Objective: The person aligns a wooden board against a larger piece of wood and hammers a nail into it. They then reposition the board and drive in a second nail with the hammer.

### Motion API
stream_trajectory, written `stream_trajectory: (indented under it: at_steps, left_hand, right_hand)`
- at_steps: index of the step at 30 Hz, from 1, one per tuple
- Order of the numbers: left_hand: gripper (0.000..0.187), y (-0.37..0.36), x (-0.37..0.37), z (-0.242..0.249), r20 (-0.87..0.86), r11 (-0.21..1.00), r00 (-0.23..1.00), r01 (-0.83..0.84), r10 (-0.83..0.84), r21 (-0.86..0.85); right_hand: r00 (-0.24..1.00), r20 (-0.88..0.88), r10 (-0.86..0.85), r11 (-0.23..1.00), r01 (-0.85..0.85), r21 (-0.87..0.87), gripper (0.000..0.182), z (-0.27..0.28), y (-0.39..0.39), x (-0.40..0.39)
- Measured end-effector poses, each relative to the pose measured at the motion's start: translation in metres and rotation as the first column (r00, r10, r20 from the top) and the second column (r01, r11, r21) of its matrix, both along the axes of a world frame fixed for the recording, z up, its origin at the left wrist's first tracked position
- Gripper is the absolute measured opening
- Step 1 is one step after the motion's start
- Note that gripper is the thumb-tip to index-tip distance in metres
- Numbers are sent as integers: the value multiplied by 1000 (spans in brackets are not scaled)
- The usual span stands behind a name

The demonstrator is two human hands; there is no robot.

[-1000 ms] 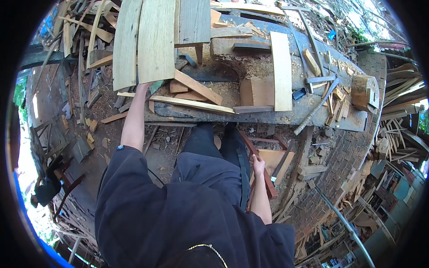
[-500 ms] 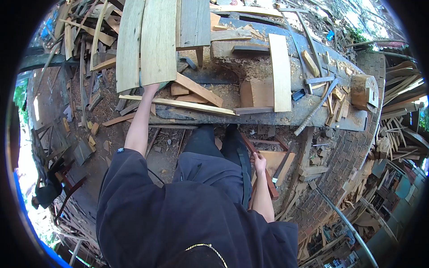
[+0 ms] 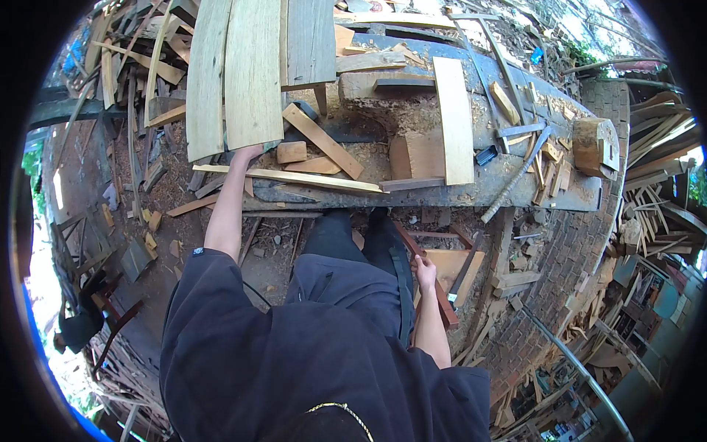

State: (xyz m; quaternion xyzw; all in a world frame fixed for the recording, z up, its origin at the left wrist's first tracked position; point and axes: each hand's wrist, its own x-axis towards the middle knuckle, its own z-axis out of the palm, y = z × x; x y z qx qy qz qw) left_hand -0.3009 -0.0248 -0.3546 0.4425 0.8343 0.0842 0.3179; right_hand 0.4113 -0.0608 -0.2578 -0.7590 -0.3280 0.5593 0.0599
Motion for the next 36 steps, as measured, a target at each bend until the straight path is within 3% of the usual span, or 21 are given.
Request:
stream_trajectory:
  at_steps: [1, 3, 22, 27, 36]
  left_hand:
    - [48, -2, 3, 4, 0, 1000, 1000, 2, -2, 1]
    - [47, -4, 7, 7, 17, 973, 996, -89, 87, 215]
    - [46, -7, 4, -34, -33, 913, 989, -122, 146, 388]
    - [45, -7, -3, -39, -106, 918, 971, -163, 214, 362]
    - [43, -3, -8, -41, -238, 914, 931, -178, 276, 366]
  right_hand:
    - [1000, 23, 13, 1000, -13, 3, 35, 0, -2, -1]
    - [999, 47, 26, 1000, -26, 9, 34, 2, -3, -5]
    - [996, 76, 44, 999, -46, 28, 32, 7, -6, -10]
    - [987, 137, 84, 996, -85, 0, 33, 15, -5, -15]
    - [997, 75, -6, 1000, 6, 1, 39, 11, -8, -4]
